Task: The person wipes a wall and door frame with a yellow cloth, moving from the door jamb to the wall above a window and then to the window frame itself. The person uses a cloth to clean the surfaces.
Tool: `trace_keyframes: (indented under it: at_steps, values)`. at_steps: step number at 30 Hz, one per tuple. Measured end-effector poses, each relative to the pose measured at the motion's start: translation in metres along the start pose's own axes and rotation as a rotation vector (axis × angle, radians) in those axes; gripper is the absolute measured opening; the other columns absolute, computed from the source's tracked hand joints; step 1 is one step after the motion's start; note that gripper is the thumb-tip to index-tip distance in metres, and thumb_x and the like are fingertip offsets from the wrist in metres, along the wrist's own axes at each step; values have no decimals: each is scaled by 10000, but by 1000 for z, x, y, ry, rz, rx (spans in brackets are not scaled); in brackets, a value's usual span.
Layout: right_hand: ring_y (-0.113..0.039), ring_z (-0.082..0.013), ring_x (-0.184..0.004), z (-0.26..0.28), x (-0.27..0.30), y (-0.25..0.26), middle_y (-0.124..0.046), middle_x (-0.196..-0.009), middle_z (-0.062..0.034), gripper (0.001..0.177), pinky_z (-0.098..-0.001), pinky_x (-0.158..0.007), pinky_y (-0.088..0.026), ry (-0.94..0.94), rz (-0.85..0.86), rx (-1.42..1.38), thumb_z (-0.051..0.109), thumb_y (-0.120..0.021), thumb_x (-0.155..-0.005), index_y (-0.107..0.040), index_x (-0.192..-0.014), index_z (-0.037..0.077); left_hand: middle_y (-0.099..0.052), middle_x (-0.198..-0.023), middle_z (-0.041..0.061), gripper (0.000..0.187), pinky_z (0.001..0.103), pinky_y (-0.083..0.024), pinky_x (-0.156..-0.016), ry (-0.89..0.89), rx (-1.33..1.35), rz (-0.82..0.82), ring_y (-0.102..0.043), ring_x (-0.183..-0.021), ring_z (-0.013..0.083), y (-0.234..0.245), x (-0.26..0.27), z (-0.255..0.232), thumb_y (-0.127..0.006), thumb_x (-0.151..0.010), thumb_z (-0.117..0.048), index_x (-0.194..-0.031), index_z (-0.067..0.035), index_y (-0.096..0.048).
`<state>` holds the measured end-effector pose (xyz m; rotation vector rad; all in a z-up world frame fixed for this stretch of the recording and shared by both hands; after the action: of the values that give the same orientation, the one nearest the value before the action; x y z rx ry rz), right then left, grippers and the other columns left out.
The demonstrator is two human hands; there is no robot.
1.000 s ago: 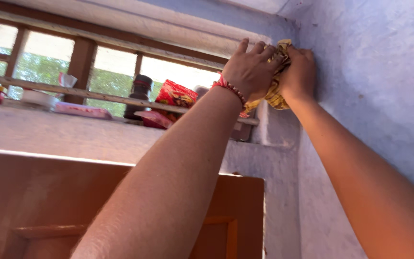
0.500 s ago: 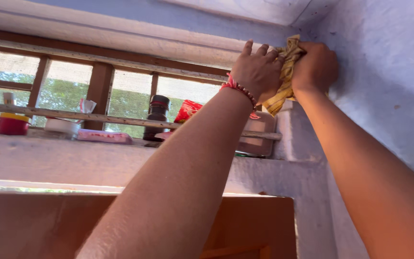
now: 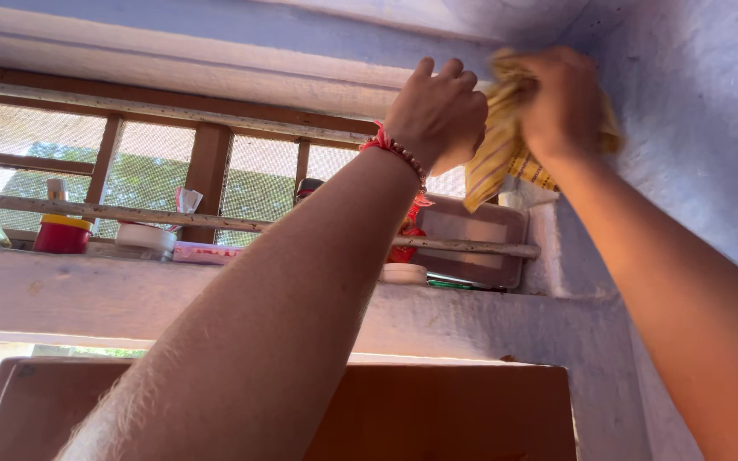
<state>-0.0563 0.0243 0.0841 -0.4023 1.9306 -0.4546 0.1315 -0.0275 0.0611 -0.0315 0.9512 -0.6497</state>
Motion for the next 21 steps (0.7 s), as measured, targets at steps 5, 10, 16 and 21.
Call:
trace_keyframes:
  at_steps: [5,10,16,21]
  values:
    - [-529,-515,-1100,-32,0,-3,-586,-1169,-286,230,-595,-911,-447,-345,-49,215,124,-662,-933,-785,-1128,116,-707,-1030,71,215,445,-473,-902,-69,-57,-29,-594,-1103,251,8,3,8,-690,-835,-336,-844,-134,-761]
    - [-591,-390,-1104,-1,-27,-38,-616,-1197,-203,353,-542,-950,-463,-326,9,115,70,-551,-935,-755,-1213,148,-705,-1041,71,224,439,-475,-890,-55,-83,-79,-600,-1089,244,10,10,30,-689,-854,-348,-861,-137,-766]
    - [-553,-334,-1152,18,-36,-35,-705,-1163,-99,266,-494,-998,-456,141,51,352,84,-606,-983,-816,-1124,168,-697,-1042,58,231,446,-477,-882,-83,-124,-96,-582,-1107,242,12,13,42,-682,-860,-351,-906,-143,-771]
    - [-500,-387,-1263,-90,-39,-17,-605,-1346,-180,287,-504,-1007,-497,-19,136,632,99,-576,-1016,-777,-888,-62,-695,-1049,48,237,428,-484,-878,-94,-153,-98,-576,-1118,241,10,5,44,-680,-862,-345,-912,-129,-764]
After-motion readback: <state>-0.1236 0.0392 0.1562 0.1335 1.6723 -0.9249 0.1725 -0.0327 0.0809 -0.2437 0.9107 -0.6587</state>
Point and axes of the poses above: each hand's wrist, its own x-axis away from the middle knuckle, its own y-axis out of the back of the hand, z = x × y, the point moved 1 cm from there along -x, towards the middle knuckle
